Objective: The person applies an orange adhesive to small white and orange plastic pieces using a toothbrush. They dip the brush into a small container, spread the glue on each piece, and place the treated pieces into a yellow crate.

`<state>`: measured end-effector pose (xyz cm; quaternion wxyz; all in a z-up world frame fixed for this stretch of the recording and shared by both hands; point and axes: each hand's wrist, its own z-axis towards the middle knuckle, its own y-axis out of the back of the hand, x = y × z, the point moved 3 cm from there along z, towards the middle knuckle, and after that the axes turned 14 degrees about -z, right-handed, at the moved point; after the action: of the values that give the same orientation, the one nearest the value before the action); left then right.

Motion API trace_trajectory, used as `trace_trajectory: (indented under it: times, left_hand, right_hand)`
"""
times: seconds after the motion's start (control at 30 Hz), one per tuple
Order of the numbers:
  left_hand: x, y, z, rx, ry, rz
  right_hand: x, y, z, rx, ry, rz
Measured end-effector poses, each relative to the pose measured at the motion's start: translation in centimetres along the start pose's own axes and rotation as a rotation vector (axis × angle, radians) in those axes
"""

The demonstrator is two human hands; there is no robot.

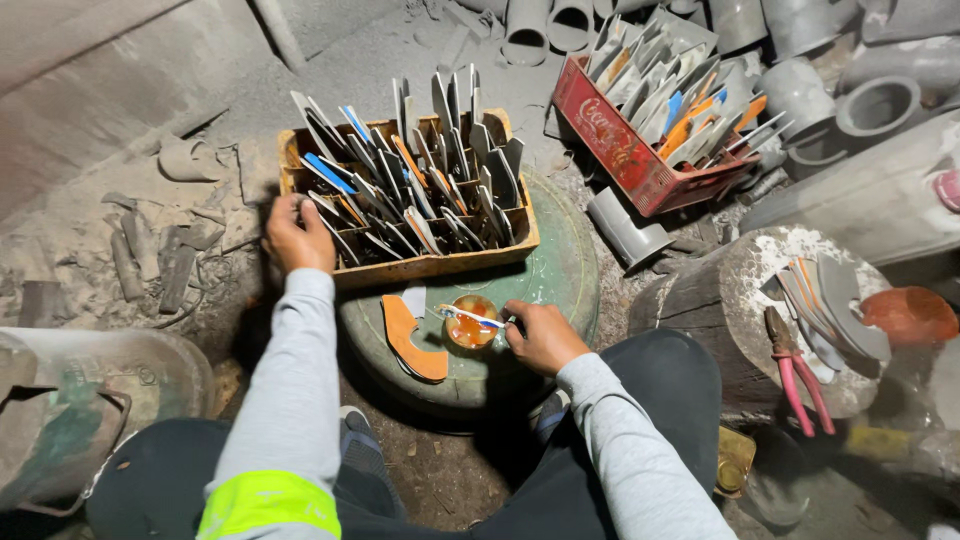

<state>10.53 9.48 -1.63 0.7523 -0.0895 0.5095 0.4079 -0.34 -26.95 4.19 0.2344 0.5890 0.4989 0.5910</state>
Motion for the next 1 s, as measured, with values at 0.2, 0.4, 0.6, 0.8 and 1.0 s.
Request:
trace_trajectory:
  times: [0.2,0.4,0.6,0.8,1.0]
  left_hand:
    - [-1.7,-0.3,-2.9,0.072,0.212,0.046]
    - [-3.6,0.0,-3.2,0.166,0.315,-0.14]
    - [-2.5,1.4,-2.5,0.241,0.213,-0.154]
    - [3.4,1.9,0.6,0.335,0.121,-0.54]
    - [6.9,-0.4,0.7,0.135,0.147,-0.419]
  right_hand:
    - [-0.2,0.1,-0.1,-0.025,0.024,-0.003]
    - [0.0,0.3,-0.2,-0.011,-0.005,0.002]
    - [0.0,0.3,0.1,-0.01,-0.002,0.01]
    - [0.2,-0.6,0.3,-0.012,0.03,-0.01]
    - [0.6,-1.3,1.0,0.03,0.007,-0.04]
